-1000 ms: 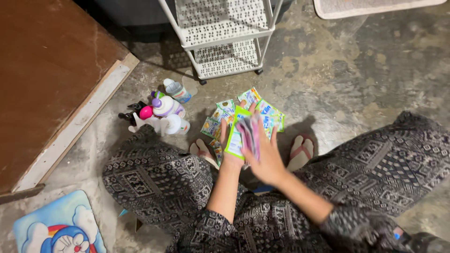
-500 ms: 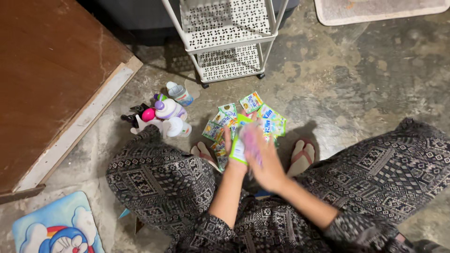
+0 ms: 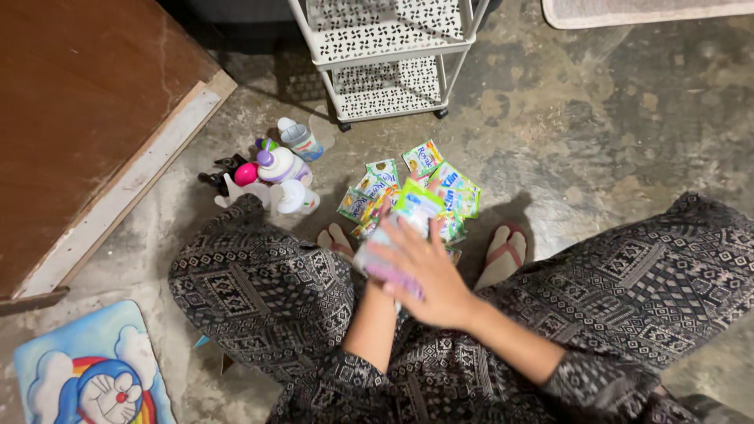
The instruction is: The person sits on the floor and wipes small packets with a cloth. They pick up each packet, wipe it thoroughly, and place it on a nearby white rolling cart. The person repeats this process for multiple packets.
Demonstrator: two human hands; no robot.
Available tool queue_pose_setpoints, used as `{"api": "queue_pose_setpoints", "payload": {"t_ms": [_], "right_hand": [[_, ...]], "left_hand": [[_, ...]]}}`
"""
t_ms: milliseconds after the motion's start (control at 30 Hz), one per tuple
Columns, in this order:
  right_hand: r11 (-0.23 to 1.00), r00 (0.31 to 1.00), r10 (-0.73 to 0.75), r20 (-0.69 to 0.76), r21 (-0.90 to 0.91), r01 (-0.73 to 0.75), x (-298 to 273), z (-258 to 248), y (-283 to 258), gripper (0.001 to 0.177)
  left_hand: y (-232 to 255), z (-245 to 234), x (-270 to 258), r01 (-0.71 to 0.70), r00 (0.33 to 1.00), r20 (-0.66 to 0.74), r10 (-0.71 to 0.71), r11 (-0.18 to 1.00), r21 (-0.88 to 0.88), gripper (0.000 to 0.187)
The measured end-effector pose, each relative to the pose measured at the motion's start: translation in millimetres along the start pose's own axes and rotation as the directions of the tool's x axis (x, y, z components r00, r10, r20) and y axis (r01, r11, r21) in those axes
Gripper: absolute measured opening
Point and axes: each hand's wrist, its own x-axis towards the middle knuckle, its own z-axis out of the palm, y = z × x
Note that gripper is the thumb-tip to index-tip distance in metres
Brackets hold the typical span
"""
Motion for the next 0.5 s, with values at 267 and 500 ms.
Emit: {"api": "queue_pose_setpoints", "payload": {"t_ms": [267, 500], "right_hand": [[0.982, 0.985, 0.132, -0.109, -0.118, -0.145, 24, -22, 54, 0.052], [0.893, 0.868, 0.433, -0.243, -0.02, -0.45, 25, -35, 120, 0.045]], "left_hand": [[-21, 43, -8, 0.153, 0.947, -0.313, -0.07, 0.956, 0.25, 0.075], [-17, 48, -6, 0.233, 0.902, -0.338, -0.269, 0.962, -0.144, 0.074]]}}
